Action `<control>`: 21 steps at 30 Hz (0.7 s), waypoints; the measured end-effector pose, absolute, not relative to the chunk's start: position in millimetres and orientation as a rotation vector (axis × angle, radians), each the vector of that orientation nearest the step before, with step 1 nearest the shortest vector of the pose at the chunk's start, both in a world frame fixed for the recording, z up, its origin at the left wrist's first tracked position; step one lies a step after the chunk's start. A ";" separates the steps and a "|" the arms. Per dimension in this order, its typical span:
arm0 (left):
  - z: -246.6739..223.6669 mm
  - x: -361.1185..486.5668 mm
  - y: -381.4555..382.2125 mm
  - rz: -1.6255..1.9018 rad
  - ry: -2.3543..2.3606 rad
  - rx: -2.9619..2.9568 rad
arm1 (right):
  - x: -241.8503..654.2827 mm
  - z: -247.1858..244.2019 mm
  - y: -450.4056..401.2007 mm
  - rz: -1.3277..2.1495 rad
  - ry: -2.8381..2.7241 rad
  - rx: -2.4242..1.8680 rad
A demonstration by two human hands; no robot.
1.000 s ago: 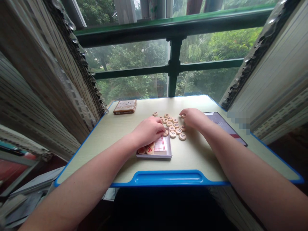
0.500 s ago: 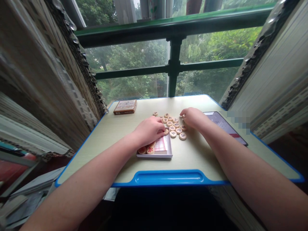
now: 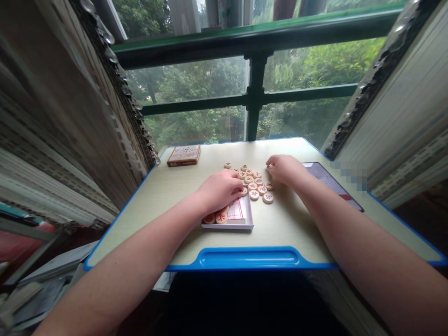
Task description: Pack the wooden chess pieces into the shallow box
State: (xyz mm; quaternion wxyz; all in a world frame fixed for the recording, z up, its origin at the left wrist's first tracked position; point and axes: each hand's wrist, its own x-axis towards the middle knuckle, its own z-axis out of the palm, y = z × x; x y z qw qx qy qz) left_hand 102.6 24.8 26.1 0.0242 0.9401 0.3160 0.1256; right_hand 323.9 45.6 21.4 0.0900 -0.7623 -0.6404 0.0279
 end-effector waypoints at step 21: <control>25.0 102.4 25.2 0.434 0.948 2.929 | 302.1 38.4 23.7 0.130 -1.916 -1.596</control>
